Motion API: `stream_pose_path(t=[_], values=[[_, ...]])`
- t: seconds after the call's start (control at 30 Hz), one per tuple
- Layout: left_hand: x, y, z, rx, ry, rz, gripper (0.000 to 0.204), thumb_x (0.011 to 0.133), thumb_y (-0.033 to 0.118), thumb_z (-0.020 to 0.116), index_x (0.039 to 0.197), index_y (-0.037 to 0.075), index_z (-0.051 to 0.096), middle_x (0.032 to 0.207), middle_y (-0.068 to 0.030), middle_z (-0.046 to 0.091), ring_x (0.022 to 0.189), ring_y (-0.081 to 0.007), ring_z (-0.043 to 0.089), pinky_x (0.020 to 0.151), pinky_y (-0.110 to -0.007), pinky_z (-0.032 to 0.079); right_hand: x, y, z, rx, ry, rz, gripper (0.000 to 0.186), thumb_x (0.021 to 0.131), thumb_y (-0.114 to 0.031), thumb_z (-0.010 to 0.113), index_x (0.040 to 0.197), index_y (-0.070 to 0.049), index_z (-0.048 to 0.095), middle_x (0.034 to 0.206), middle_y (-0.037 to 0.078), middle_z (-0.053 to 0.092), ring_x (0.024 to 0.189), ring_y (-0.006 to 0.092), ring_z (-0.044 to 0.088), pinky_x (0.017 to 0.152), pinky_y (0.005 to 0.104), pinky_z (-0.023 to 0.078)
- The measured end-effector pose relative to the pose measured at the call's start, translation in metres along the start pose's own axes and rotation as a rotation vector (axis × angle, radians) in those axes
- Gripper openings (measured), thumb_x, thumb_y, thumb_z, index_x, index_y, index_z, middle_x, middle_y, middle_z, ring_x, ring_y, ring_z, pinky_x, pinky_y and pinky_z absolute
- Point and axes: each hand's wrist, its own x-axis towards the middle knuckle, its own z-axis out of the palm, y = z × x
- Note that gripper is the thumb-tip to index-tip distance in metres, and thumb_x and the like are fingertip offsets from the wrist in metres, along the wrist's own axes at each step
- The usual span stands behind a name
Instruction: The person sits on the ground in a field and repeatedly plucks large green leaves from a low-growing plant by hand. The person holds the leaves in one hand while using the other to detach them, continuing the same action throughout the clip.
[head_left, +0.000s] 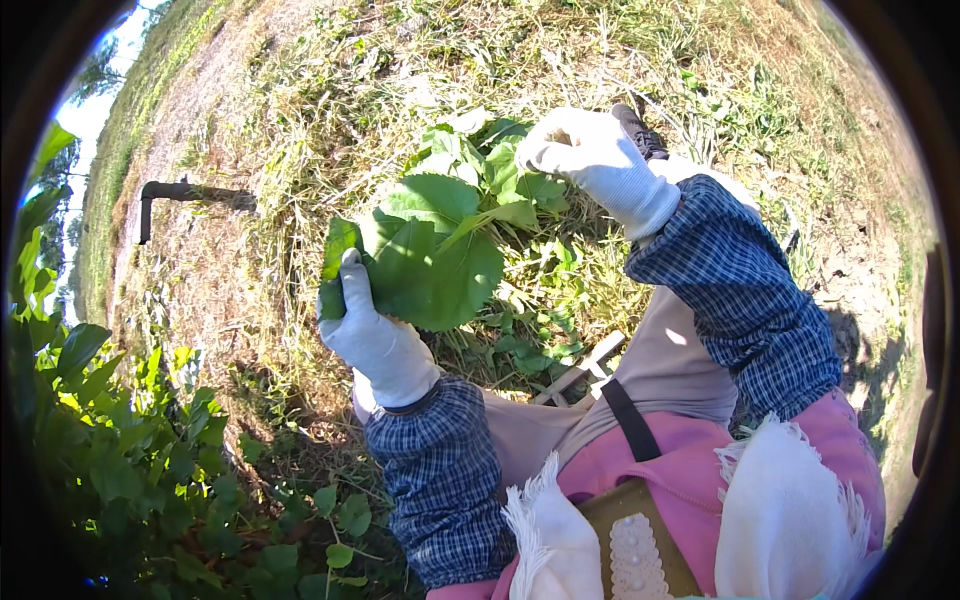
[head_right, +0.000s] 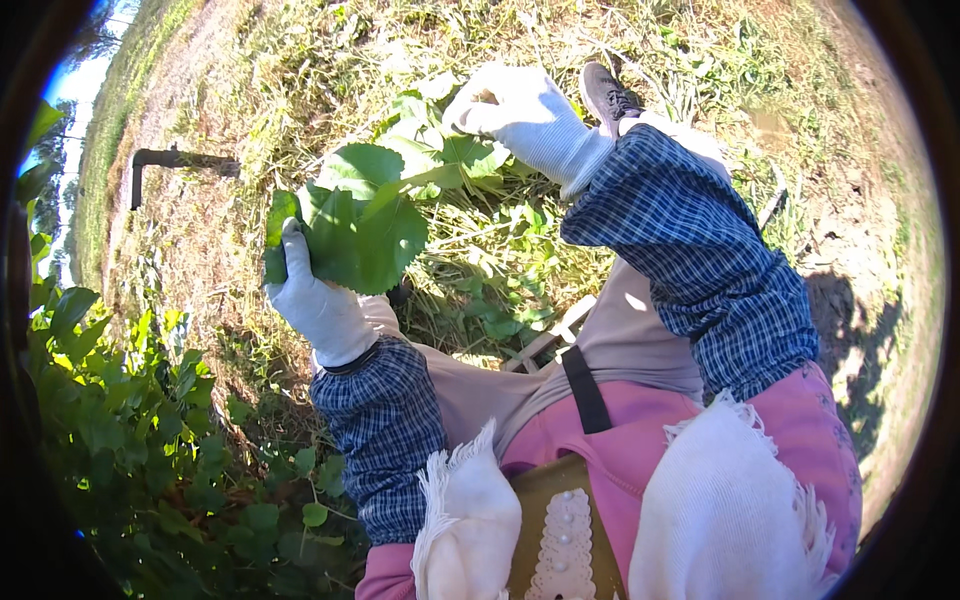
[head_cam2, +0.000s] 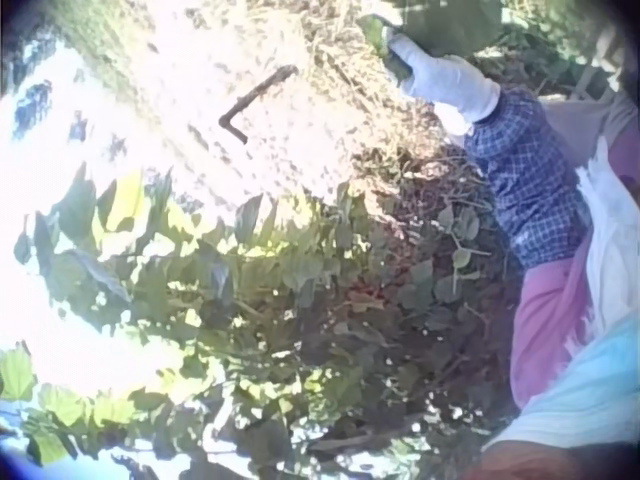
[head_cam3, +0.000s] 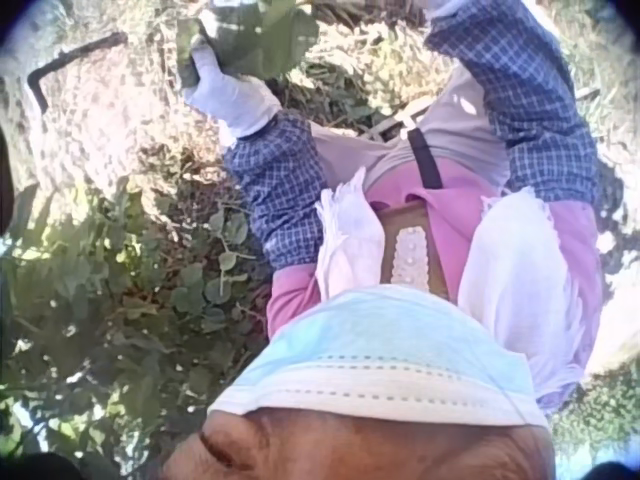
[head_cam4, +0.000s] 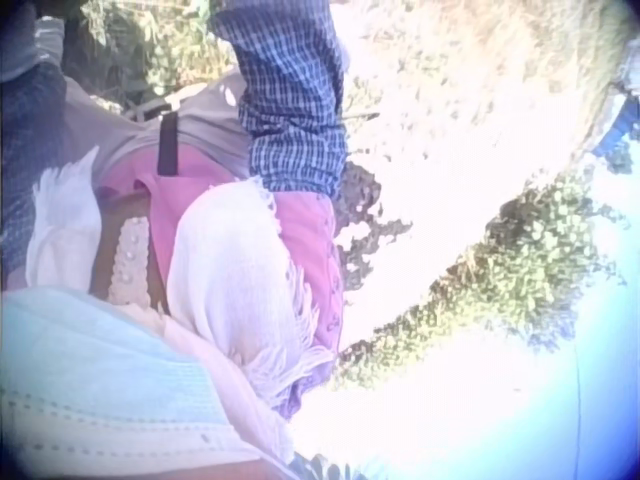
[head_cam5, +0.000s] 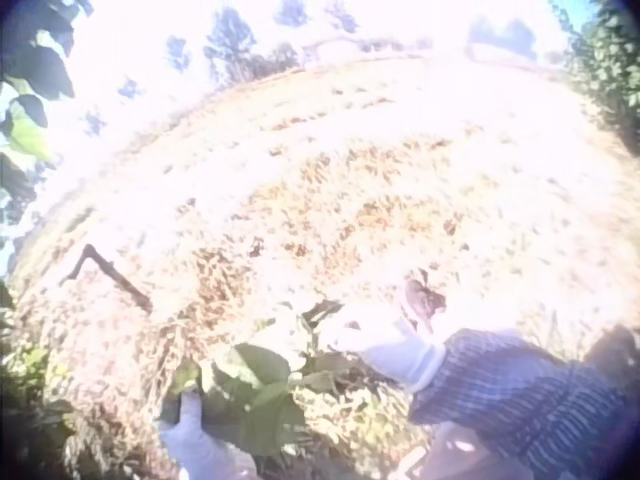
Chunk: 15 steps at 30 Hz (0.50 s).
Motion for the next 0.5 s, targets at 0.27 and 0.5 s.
stream_pose_path(t=[0.27,0.5], values=[[0.001,0.001,0.001,0.002,0.076,0.037,0.024,0.096,0.012,0.066,0.111,-0.007,0.069,0.099,-0.0117,0.072,0.082,-0.0195,0.070,0.071,-0.032,0.058,-0.002,0.005,-0.011,-0.010,0.003,-0.018,0.018,0.091,-0.018,0.065,0.096,-0.003,0.074,0.095,0.007,0.073,0.085,0.0136,0.066,0.079,0.0281,0.052],[0.008,-0.010,-0.010,0.239,0.027,0.032,0.020,0.099,0.009,0.063,0.111,-0.005,0.070,0.097,-0.0097,0.072,0.080,-0.0158,0.069,0.072,-0.030,0.056,-0.007,-0.003,-0.025,-0.037,0.098,-0.172,0.018,0.094,-0.013,0.058,0.099,0.000,0.070,0.097,0.009,0.072,0.090,0.0153,0.067,0.084,0.0299,0.053]])
